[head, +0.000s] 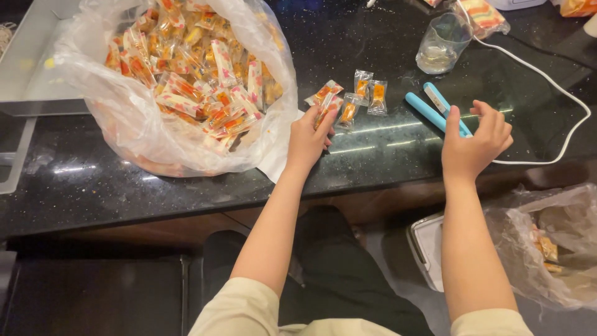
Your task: Sealing individual snack bags using a handheld heat sealer
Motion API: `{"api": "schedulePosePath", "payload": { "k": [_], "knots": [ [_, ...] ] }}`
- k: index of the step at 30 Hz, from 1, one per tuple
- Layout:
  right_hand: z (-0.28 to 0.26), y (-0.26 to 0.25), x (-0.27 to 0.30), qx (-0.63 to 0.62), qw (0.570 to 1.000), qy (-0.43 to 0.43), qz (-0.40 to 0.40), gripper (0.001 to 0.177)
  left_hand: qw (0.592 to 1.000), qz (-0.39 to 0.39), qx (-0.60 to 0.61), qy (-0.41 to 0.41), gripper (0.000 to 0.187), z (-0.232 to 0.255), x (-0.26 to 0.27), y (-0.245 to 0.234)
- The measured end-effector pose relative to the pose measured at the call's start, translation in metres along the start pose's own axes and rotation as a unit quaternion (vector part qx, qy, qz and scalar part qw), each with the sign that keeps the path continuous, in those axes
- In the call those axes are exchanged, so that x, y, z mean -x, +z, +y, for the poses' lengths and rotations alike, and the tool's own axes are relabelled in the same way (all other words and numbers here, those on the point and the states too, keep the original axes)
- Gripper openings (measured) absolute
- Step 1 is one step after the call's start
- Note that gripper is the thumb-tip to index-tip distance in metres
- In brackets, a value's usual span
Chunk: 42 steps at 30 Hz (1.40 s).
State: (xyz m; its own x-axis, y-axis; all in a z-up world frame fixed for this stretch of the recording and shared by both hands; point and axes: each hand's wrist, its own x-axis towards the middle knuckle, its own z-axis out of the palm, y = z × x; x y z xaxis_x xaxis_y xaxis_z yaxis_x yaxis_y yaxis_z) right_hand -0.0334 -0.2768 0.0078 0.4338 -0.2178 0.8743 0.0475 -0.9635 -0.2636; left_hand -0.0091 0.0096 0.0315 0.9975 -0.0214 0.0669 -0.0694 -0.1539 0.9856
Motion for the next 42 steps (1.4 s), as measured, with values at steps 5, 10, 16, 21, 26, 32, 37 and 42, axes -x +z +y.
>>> {"api": "schedulePosePath", "payload": {
  "k": [5,10,16,21,26,32,37,42],
  "knots": [
    [0.010,0.009,0.007,0.052,0.996,0.028,-0.069,0.031,1.000,0.011,0.004,0.009,0.030,0.002,-0.001,0.000],
    [0.022,0.010,0.013,0.075,0.994,0.010,-0.077,0.029,0.999,0.023,0.013,0.020,0.034,0.003,0.004,0.002],
    [0.021,0.009,0.009,0.074,0.979,0.082,-0.174,0.049,0.999,0.023,0.029,0.001,0.033,0.005,0.004,-0.001],
    [0.024,0.011,0.008,0.094,0.959,0.089,-0.251,0.059,0.998,0.037,0.052,0.004,0.030,0.004,0.004,0.001],
    [0.031,0.018,0.008,0.085,0.956,0.097,-0.264,0.049,0.996,0.045,0.075,0.001,0.031,0.002,-0.001,0.001],
    [0.019,0.005,0.003,-0.015,0.972,0.096,-0.214,0.042,0.995,0.019,0.100,0.002,0.026,0.006,0.005,-0.001],
    [0.007,-0.003,-0.002,-0.079,0.969,0.112,-0.206,0.040,0.994,0.008,0.112,0.015,0.023,0.007,0.006,-0.003],
    [0.014,0.004,0.005,-0.151,0.972,0.075,-0.164,0.044,0.982,0.035,0.173,0.061,0.020,-0.024,-0.009,0.006]
  ]
}}
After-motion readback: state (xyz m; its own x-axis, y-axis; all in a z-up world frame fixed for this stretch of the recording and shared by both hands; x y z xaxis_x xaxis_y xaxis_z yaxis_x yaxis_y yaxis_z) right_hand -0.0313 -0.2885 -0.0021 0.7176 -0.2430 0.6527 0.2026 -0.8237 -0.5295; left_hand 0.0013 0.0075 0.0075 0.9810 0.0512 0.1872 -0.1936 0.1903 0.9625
